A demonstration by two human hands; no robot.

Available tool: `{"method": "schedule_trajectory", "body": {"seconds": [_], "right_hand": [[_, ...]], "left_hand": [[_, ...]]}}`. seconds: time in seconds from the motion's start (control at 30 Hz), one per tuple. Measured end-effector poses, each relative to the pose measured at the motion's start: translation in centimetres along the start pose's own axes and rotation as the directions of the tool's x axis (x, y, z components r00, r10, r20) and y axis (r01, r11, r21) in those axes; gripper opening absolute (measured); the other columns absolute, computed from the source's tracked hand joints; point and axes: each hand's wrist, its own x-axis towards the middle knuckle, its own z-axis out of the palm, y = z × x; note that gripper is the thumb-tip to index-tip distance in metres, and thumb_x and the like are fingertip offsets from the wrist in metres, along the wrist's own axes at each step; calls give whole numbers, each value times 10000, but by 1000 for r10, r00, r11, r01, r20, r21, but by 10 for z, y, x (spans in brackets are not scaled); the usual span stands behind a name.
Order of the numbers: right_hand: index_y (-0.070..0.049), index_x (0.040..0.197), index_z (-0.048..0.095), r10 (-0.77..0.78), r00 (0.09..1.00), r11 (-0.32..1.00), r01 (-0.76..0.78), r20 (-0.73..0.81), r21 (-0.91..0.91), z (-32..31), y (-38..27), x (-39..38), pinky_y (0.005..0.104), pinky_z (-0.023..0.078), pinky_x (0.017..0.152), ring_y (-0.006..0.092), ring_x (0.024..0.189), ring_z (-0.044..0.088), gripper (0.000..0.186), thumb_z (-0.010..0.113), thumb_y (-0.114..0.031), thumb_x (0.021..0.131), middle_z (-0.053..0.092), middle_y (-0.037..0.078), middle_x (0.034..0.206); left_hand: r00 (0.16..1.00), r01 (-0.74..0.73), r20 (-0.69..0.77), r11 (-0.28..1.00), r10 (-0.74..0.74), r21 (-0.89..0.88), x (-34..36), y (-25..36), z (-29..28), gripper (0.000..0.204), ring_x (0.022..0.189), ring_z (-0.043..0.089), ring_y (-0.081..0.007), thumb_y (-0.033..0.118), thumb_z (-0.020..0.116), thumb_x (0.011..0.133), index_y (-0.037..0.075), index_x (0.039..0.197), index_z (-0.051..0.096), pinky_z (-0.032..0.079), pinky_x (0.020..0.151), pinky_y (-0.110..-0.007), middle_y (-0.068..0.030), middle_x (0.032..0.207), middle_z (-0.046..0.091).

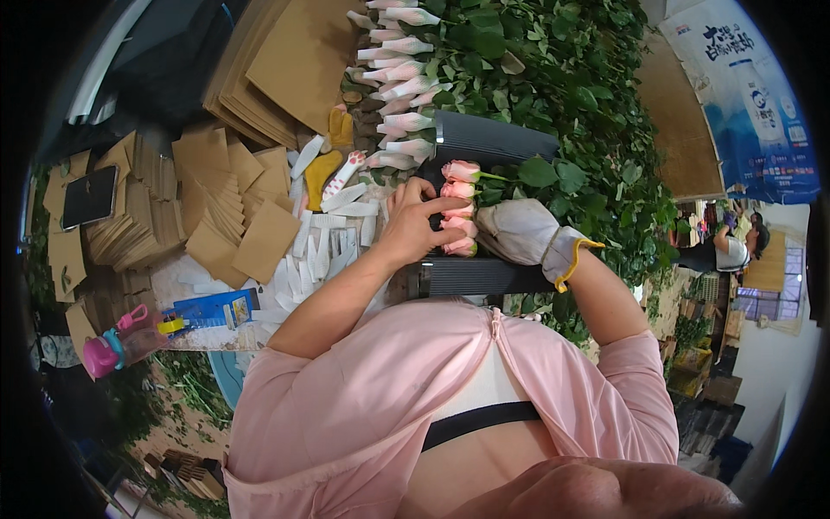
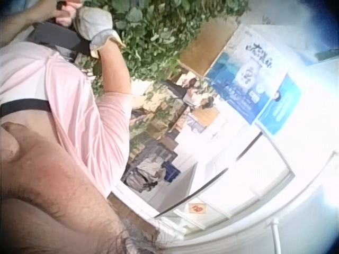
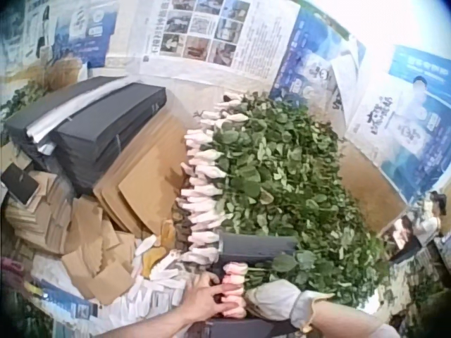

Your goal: The person wraps a bunch of pink flowers with green leaves in a black paper sleeve. They then place the wrapped flowers into a clear plastic bag and seal it.

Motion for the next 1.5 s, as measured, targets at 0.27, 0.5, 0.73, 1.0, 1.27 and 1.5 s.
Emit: {"method": "schedule_trajectory", "body": {"seconds": [0.27,0.5,0.73,1.0,1.27,1.5], "right_hand": [[-46,1020,593,246,953,969,-239,-175,61,-65,-21,-2,358,510,632,310,715,610,198,525,-179,889,640,137,843],[-53,939,564,287,905,928,-182,-313,326,-65,-25,-12,426,483,620,353,722,602,200,603,-221,837,610,155,767],[-59,918,597,170,934,958,-81,-316,276,-78,-26,-51,408,478,632,356,732,588,131,602,-156,829,610,147,790],[-69,771,596,-420,898,907,408,-135,-108,19,25,4,393,474,588,311,614,573,69,568,-129,788,574,118,652],[-82,821,659,-206,978,923,200,-17,328,-7,8,13,398,486,655,338,701,624,275,591,-349,830,652,147,770],[-92,891,636,-439,740,890,438,-510,-130,-112,-105,69,399,509,709,346,811,615,153,561,-157,775,638,148,875]], "left_hand": [[999,7,32,1000,-7,-17,3,0,-3,435,1012,431,-253,321,796,619,242,1038,711,302,948,-388,-64,1002,462],[999,39,38,999,-37,-37,2,-3,0,420,1059,419,-268,363,789,635,248,1031,708,298,950,-402,-76,1060,470],[998,60,9,998,-60,-6,0,-7,5,449,1064,422,-278,354,791,630,267,1062,704,302,976,-397,-74,1083,481],[998,42,56,999,-43,17,7,-6,6,482,1069,423,-280,385,802,598,321,1066,703,320,982,-374,-83,1086,483],[985,131,109,989,-137,64,9,-4,-2,525,1117,412,-320,344,809,605,288,1111,686,327,1007,-406,-132,1143,467],[994,68,82,998,-67,-6,10,-19,16,578,1063,500,-264,353,790,636,159,1156,626,364,962,-378,-99,1091,574]]}}
